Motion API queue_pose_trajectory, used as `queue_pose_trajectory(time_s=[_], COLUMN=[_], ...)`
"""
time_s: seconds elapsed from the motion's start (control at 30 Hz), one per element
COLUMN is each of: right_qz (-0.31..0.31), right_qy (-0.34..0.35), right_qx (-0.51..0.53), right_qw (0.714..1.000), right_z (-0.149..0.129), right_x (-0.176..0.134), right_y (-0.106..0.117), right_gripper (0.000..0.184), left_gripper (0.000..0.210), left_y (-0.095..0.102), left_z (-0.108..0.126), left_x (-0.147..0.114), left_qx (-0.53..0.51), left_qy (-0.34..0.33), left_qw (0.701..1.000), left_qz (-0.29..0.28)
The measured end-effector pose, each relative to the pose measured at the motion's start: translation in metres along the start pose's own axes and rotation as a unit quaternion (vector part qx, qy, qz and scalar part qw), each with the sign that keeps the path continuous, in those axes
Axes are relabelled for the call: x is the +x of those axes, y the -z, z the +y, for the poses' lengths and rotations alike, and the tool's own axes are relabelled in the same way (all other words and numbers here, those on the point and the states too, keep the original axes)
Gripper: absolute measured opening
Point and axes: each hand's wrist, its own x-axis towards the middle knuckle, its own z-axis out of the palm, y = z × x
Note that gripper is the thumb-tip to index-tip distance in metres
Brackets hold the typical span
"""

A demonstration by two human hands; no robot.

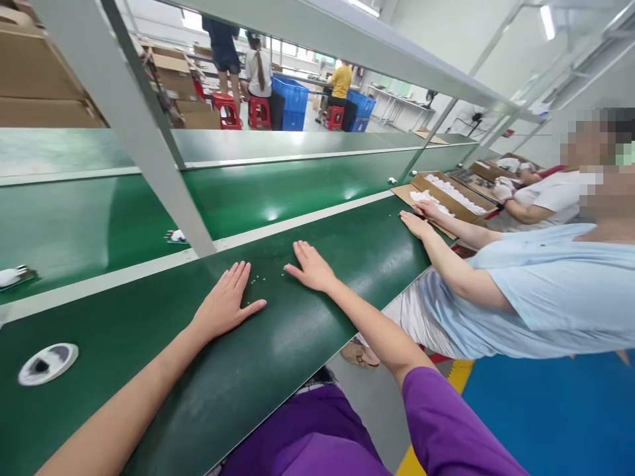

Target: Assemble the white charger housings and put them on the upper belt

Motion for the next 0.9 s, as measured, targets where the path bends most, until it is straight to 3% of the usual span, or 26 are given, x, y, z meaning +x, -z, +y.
queue_pose_trajectory(time_s=[0.1,0.2,0.33,0.4,0.5,0.57,0.7,0.8,0.9], right_qz=[0.006,0.006,0.032,0.039,0.014,-0.012,-0.063,-0.077,-0.084], right_qy=[0.062,0.08,0.061,0.059,0.081,0.101,0.19,0.251,0.276], right_qx=[0.059,0.132,0.195,0.194,0.134,0.091,0.056,0.074,0.133], right_qw=[0.996,0.988,0.978,0.978,0.988,0.991,0.978,0.962,0.948], right_z=[-0.033,-0.046,-0.041,-0.04,-0.047,-0.056,-0.082,-0.098,-0.097], right_x=[0.004,0.001,-0.003,0.001,0.014,0.023,0.025,0.013,0.0], right_y=[-0.015,-0.021,-0.019,-0.019,-0.021,-0.023,-0.03,-0.034,-0.031], right_gripper=[0.075,0.062,0.058,0.061,0.072,0.078,0.087,0.093,0.093], left_gripper=[0.093,0.087,0.092,0.091,0.078,0.072,0.065,0.061,0.056], left_y=[-0.003,-0.001,0.004,0.007,0.011,0.012,0.012,0.013,0.017], left_z=[0.005,0.002,-0.009,-0.014,-0.017,-0.018,-0.016,-0.017,-0.017], left_x=[0.013,0.015,0.014,0.016,0.019,0.021,0.021,0.021,0.02], left_qx=[-0.11,-0.282,-0.52,-0.583,-0.62,-0.628,-0.63,-0.638,-0.65], left_qy=[0.018,0.065,0.143,0.189,0.236,0.247,0.234,0.238,0.255], left_qw=[0.994,0.957,0.838,0.778,0.719,0.701,0.699,0.691,0.672], left_qz=[-0.008,0.007,0.088,0.138,0.207,0.231,0.242,0.242,0.247])
